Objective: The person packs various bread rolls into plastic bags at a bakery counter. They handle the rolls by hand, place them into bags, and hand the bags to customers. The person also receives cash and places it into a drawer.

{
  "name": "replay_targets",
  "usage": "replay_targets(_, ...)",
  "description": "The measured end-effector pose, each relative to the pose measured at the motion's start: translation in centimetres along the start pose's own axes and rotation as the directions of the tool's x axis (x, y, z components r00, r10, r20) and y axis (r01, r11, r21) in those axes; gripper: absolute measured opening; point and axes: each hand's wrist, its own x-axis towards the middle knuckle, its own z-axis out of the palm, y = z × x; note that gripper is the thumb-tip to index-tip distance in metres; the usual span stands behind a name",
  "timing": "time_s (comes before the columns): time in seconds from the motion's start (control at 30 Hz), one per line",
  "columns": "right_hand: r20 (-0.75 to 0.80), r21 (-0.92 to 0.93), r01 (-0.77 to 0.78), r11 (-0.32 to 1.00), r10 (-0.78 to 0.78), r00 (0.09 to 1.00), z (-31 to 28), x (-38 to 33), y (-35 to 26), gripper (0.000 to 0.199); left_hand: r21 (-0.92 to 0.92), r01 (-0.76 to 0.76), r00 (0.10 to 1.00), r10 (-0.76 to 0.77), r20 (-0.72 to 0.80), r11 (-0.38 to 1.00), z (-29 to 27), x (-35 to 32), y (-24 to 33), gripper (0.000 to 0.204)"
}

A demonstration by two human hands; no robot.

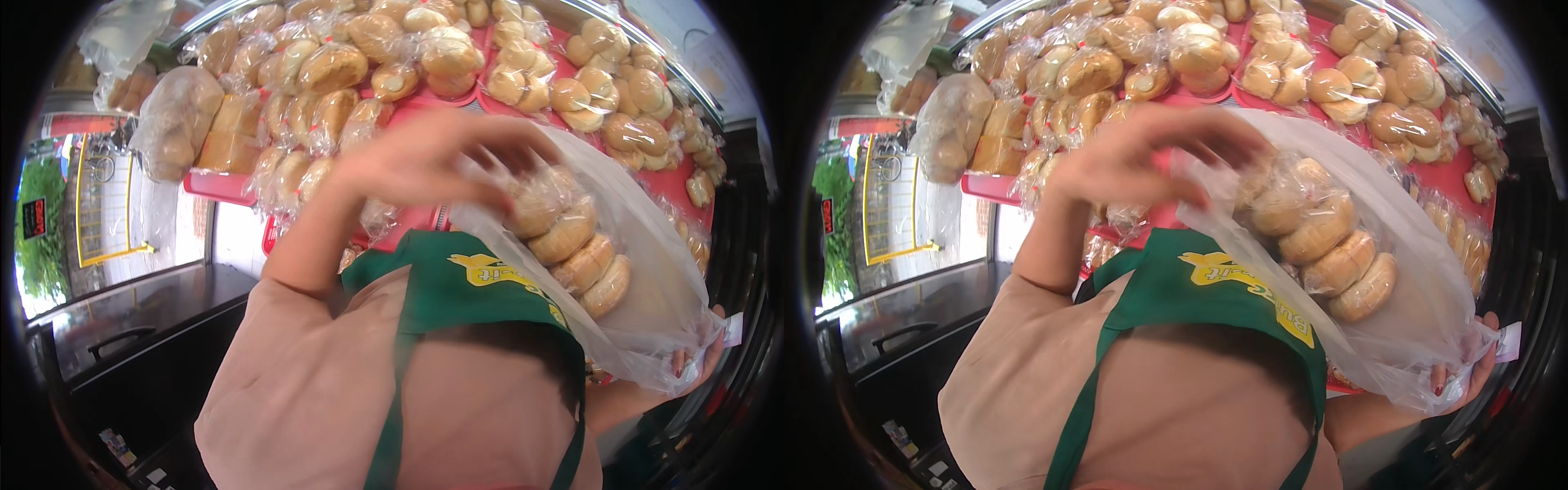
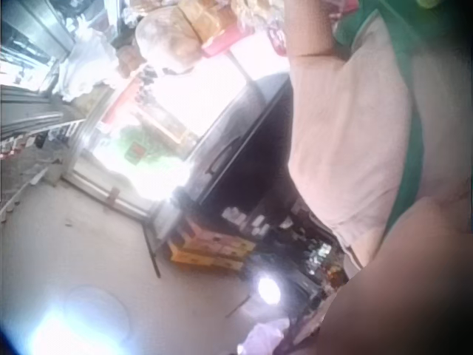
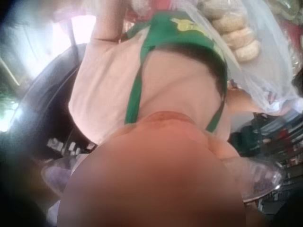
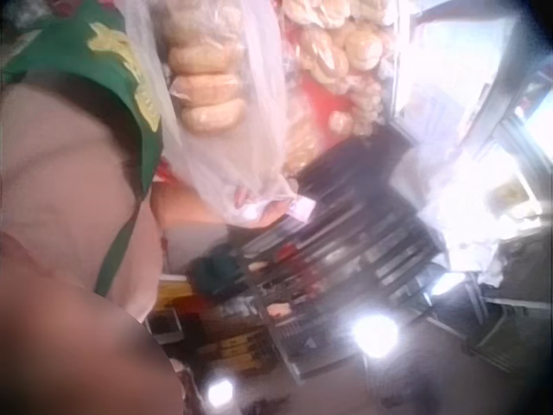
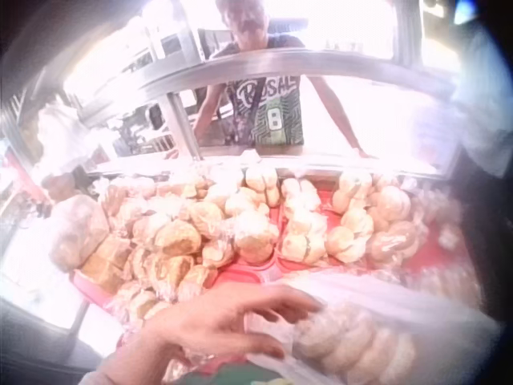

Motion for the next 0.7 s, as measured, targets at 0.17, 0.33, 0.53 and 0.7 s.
replay_targets(0.17,-0.234,-0.565,0.343,0.75,-0.545,0.805,-2.0,0.9,1.0,0.042,0.496,0.776,0.6,-0.699,-0.389,0.39,-4.2,-10.6,-3.2,0.04)
replay_targets(0.33,0.056,0.102,-0.061,0.993,0.056,0.997,-0.7,2.5,-0.1,0.039,0.58,0.777,0.587,-0.611,-0.531,0.243,6.6,-13.2,-9.4,0.072)
replay_targets(0.53,-0.169,-0.031,-0.002,1.0,-0.003,0.986,1.0,1.2,0.3,0.039,0.47,0.767,0.641,-0.546,-0.54,0.437,6.5,-12.4,-13.1,0.066)
replay_targets(0.7,-0.125,0.121,0.006,0.993,0.009,0.992,3.0,0.3,1.0,0.034,-0.246,0.472,0.556,-0.503,-0.662,0.846,-1.2,-7.9,-6.4,0.052)
